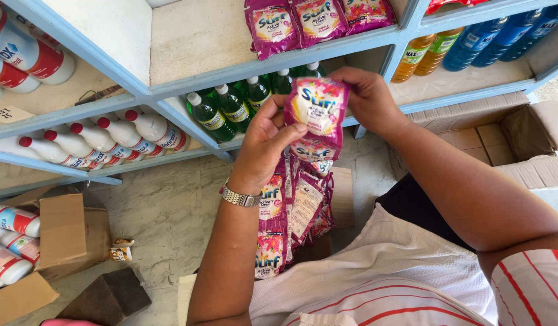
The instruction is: Organizing and stocking detergent sachets on grocery store shelves.
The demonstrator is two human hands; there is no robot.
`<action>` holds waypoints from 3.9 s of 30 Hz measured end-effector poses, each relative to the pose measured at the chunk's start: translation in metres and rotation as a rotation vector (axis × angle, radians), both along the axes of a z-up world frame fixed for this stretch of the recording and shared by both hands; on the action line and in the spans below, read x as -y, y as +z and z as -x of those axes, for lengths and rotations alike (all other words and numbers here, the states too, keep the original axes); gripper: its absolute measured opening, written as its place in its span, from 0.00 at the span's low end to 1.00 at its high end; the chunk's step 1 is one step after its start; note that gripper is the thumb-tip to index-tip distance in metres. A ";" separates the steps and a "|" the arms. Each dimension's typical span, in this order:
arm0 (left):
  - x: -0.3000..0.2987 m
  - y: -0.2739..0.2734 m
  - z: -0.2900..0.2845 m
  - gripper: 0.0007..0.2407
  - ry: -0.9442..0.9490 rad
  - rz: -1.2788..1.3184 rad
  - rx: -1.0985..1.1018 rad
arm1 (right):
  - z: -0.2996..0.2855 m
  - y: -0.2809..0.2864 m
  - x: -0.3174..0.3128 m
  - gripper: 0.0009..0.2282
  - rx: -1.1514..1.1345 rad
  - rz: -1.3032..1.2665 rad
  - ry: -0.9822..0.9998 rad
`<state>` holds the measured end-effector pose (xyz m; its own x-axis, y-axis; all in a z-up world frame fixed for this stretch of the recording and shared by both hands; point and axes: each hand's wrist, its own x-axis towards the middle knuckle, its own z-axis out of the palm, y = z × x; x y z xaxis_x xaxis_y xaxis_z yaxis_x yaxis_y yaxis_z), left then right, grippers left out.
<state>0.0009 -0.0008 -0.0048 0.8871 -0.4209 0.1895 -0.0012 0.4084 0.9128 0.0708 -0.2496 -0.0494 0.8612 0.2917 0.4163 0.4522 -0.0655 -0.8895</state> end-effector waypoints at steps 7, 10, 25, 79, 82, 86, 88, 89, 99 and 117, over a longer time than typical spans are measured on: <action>0.018 -0.041 -0.012 0.19 -0.031 -0.114 0.000 | 0.014 0.029 0.011 0.06 0.054 -0.135 -0.093; 0.027 -0.043 -0.011 0.22 0.025 -0.216 0.000 | 0.021 0.034 0.010 0.06 0.120 -0.117 -0.032; 0.005 -0.038 -0.027 0.12 0.311 -0.350 -0.005 | 0.040 0.046 0.002 0.09 0.440 0.213 -0.108; 0.013 0.007 0.003 0.05 0.666 -0.766 0.615 | 0.051 0.068 -0.006 0.07 0.313 0.494 -0.212; 0.014 0.001 0.002 0.04 0.719 -0.808 0.679 | 0.047 0.069 -0.006 0.08 0.311 0.473 -0.183; 0.018 0.002 0.004 0.04 0.670 -0.684 0.609 | 0.037 0.073 -0.007 0.24 0.053 0.245 0.150; 0.020 0.007 0.007 0.04 0.651 -0.644 0.614 | 0.030 0.058 -0.002 0.30 -0.082 0.246 0.280; 0.020 0.011 0.008 0.04 0.668 -0.647 0.679 | 0.026 0.048 0.003 0.24 -0.191 0.398 0.309; 0.023 0.026 0.023 0.06 0.472 -0.383 0.584 | 0.037 0.046 0.006 0.19 -0.434 0.475 0.487; 0.030 -0.036 0.004 0.45 -0.130 -0.143 0.242 | 0.064 0.141 0.022 0.16 0.034 0.202 0.060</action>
<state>-0.0036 -0.0312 -0.0406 0.7605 -0.5653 0.3196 -0.1818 0.2871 0.9405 0.0065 -0.2719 0.0914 0.8262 0.4223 0.3728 0.4903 -0.2131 -0.8451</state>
